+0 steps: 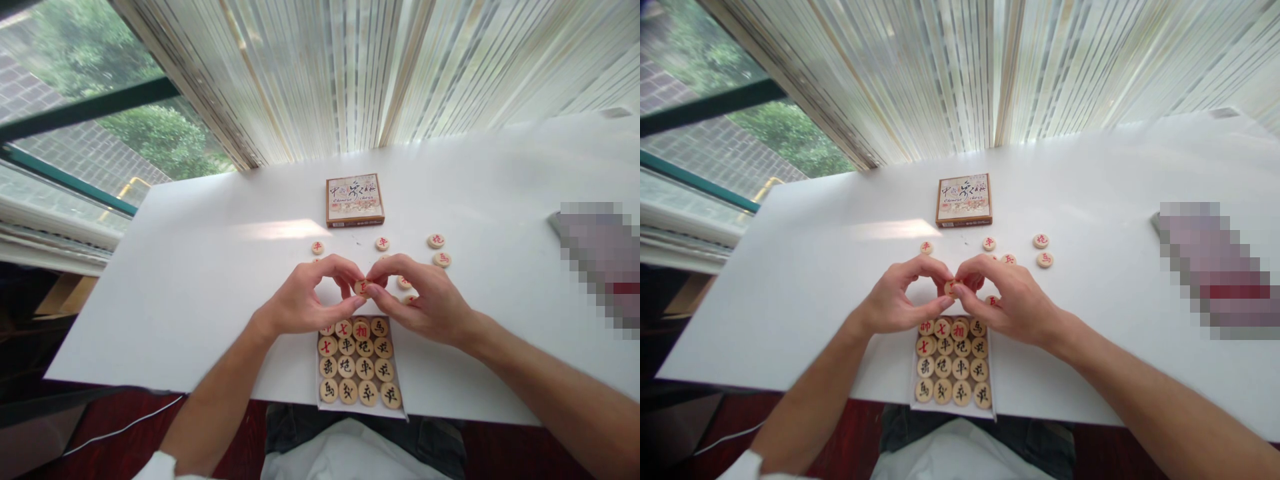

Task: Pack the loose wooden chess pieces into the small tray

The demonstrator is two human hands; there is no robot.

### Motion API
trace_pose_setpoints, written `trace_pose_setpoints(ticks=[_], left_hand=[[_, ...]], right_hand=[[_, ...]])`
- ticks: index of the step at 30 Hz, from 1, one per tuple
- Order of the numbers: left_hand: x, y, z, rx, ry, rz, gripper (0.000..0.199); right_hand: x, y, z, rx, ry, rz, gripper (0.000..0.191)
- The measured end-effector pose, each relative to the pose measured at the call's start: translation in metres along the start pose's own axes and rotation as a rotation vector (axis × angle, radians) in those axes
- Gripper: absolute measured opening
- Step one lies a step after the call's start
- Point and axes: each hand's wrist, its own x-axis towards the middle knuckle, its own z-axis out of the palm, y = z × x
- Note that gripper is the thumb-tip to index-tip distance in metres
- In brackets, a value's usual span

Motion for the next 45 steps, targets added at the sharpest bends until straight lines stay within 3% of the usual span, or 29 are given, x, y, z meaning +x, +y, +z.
trace_pose_setpoints(ticks=[10,13,17,22,32,45], left_hand=[[0.0,0.003,-0.002,-0.017,-0.101,-0.089,0.023],[0.001,0.005,-0.004,0.049,-0.149,-0.115,0.031],[0.002,0.007,-0.005,0.202,-0.284,-0.142,0.045],[0.003,0.006,-0.002,0.267,-0.438,-0.153,0.039],[0.003,0.006,-0.002,0.258,-0.464,-0.239,0.023],[0.004,0.005,-0.001,0.247,-0.459,-0.275,0.02]], right_hand=[[-0.001,0.001,0.0,-0.037,-0.065,-0.024,0.009],[-0.001,-0.002,-0.003,-0.031,-0.095,-0.007,0.011],[0.003,-0.007,-0.015,-0.021,-0.293,0.108,0.008],[0.008,-0.013,-0.031,-0.045,-0.533,0.156,0.019],[0.005,-0.011,-0.035,0.009,-0.729,0.266,0.021],[0.0,-0.024,-0.034,-0.081,-0.742,0.358,0.014]])
